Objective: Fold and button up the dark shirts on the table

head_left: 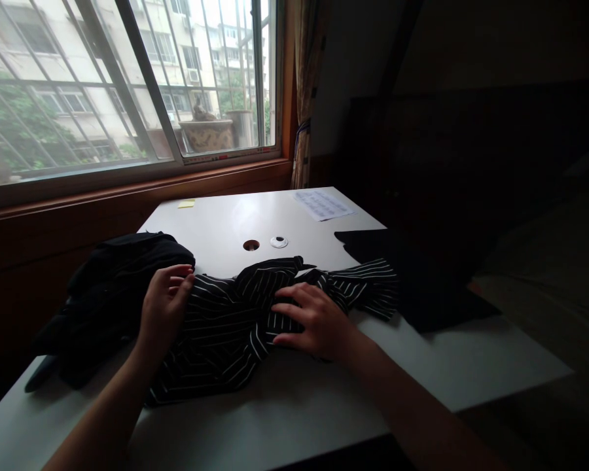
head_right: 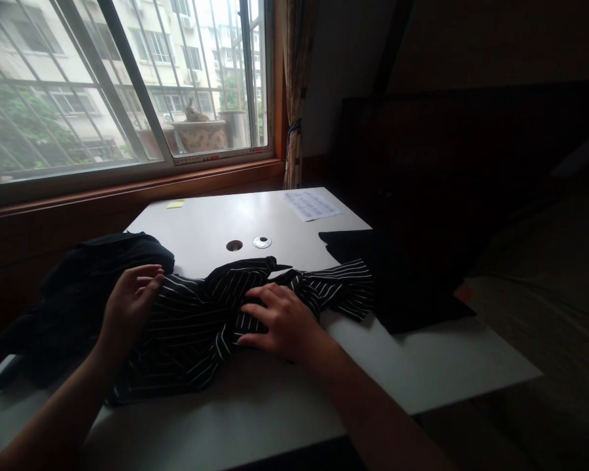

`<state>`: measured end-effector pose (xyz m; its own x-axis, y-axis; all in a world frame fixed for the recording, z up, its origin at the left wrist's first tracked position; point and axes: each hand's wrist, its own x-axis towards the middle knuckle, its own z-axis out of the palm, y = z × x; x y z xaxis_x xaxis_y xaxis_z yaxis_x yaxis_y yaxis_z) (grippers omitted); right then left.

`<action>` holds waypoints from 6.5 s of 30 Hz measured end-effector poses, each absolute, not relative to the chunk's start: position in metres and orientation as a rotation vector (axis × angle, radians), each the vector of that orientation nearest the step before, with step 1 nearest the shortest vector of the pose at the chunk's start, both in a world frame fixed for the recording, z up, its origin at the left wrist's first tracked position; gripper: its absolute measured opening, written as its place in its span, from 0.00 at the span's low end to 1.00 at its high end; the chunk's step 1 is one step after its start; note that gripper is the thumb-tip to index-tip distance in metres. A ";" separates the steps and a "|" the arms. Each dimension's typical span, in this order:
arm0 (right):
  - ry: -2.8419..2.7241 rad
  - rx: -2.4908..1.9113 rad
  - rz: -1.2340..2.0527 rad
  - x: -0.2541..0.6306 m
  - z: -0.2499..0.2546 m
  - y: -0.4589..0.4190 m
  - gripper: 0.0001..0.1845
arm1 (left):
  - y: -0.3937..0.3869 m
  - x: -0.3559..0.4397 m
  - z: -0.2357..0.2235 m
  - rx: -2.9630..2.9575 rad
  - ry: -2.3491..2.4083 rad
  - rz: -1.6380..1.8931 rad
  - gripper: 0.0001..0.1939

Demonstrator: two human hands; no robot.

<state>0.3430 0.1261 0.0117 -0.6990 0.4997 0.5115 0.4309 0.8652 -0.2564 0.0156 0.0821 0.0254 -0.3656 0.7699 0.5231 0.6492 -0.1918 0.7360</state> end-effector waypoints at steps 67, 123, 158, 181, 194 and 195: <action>-2.472 -0.391 0.259 0.326 0.015 0.119 0.16 | 0.086 0.091 -0.018 2.040 1.352 0.900 0.10; -2.413 -0.405 0.031 0.322 0.002 0.116 0.07 | 0.068 0.099 0.000 1.835 1.241 1.010 0.09; -2.168 -0.220 0.108 0.324 -0.003 0.113 0.10 | 0.054 0.099 0.006 1.613 1.091 0.821 0.14; -1.866 -0.890 0.139 0.339 0.000 0.143 0.14 | 0.081 0.077 -0.002 1.076 1.429 1.222 0.18; -2.348 -0.472 0.049 0.324 -0.001 0.128 0.09 | 0.080 0.083 0.003 1.243 1.369 1.168 0.20; -2.330 -0.488 0.060 0.325 -0.002 0.129 0.08 | 0.080 0.083 0.003 1.299 1.386 1.168 0.19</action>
<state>0.3251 0.1288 -0.0016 -0.6520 0.3635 0.6654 0.3287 0.9263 -0.1840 0.0826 0.0805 0.0027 -0.0648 0.9979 0.0005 0.1697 0.0105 0.9854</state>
